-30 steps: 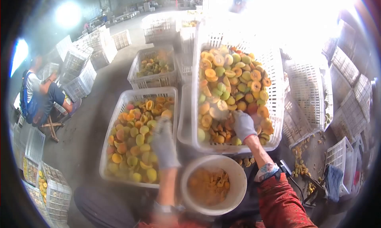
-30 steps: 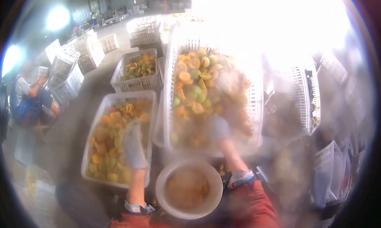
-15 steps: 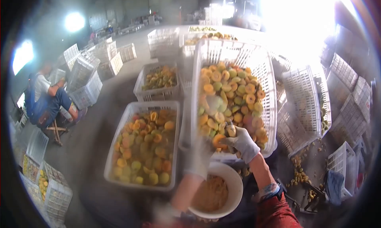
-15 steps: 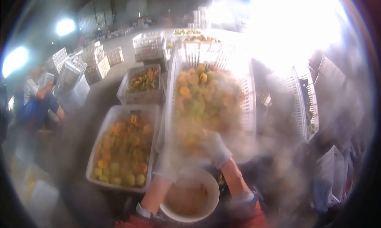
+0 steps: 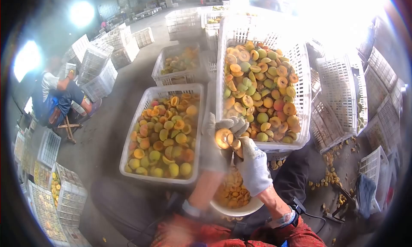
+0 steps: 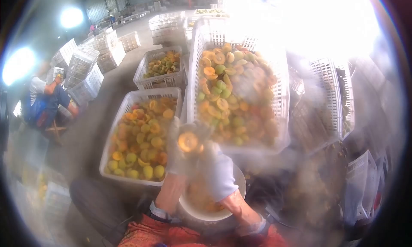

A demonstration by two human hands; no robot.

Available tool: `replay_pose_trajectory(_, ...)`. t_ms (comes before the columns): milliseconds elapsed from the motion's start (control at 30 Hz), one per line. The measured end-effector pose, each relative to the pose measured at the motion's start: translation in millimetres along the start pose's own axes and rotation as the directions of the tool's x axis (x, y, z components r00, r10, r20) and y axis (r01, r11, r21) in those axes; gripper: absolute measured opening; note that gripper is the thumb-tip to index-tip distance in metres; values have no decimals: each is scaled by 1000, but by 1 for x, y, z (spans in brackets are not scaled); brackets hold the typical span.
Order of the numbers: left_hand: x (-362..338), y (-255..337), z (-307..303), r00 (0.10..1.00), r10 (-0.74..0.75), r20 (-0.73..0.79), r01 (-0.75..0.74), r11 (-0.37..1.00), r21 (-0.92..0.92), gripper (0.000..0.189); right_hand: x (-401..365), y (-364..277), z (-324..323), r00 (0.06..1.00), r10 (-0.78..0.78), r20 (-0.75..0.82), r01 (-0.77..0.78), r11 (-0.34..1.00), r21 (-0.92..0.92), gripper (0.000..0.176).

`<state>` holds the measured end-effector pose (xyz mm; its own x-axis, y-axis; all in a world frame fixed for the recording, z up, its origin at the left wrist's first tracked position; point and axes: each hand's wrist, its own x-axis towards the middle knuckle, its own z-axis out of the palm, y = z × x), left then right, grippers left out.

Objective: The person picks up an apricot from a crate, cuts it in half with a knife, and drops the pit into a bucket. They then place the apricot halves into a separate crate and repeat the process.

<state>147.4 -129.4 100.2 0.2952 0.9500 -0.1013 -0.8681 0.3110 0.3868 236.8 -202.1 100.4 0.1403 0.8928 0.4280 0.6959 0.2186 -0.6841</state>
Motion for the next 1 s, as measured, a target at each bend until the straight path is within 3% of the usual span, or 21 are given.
replay_pose_trajectory(167,-6,5,6,996,91,-10,-88,982,166,46,-1,-15,2,1000,-17,-24,17,1000,-9,32)
replay_pose_trajectory(233,-7,3,7,992,127,22,-129,969,211,46,-1,-15,1,999,38,-3,-38,995,91,32)
replay_pose_trajectory(367,-7,4,4,983,181,18,-177,928,329,47,-1,-10,6,992,114,51,-116,993,26,32)
replay_pose_trajectory(433,-7,3,1,982,189,29,-187,918,349,48,-3,-8,5,998,28,51,-28,1000,-9,31)
replay_pose_trajectory(500,-6,3,1,954,279,107,-295,824,484,50,-1,-13,-2,988,80,130,-79,997,-11,31)
replay_pose_trajectory(567,-18,11,15,967,252,36,-234,824,516,51,0,-19,-7,969,129,209,-128,992,-17,30)
replay_pose_trajectory(633,-21,14,19,974,224,-35,-170,823,542,53,1,-23,-8,930,234,282,-169,956,-238,29)
replay_pose_trajectory(667,-19,12,15,980,198,-30,-152,832,533,53,0,-20,-9,930,235,282,-169,956,-240,29)
replay_pose_trajectory(733,-21,11,12,985,169,-25,-131,842,523,54,-2,-7,-12,953,91,288,-66,993,-93,28)
replay_pose_trajectory(767,-23,12,11,974,198,108,-223,771,596,55,-2,2,-13,953,92,288,-67,993,-95,28)
replay_pose_trajectory(833,-24,13,10,948,208,242,-317,691,649,55,-1,20,-17,921,-71,383,32,994,106,27)
replay_pose_trajectory(867,-23,12,9,963,158,218,-263,729,632,54,4,17,-25,881,1,473,-112,972,207,27)
replay_pose_trajectory(900,-22,12,8,975,107,195,-206,763,613,53,6,11,-31,881,3,473,-114,972,207,27)
replay_pose_trajectory(933,-22,13,9,975,105,196,-205,763,613,53,7,4,-36,818,138,558,-325,912,251,27)
replay_pose_trajectory(1000,-21,17,14,969,52,243,-201,739,643,50,-6,31,-13,939,-127,320,-7,923,386,29)
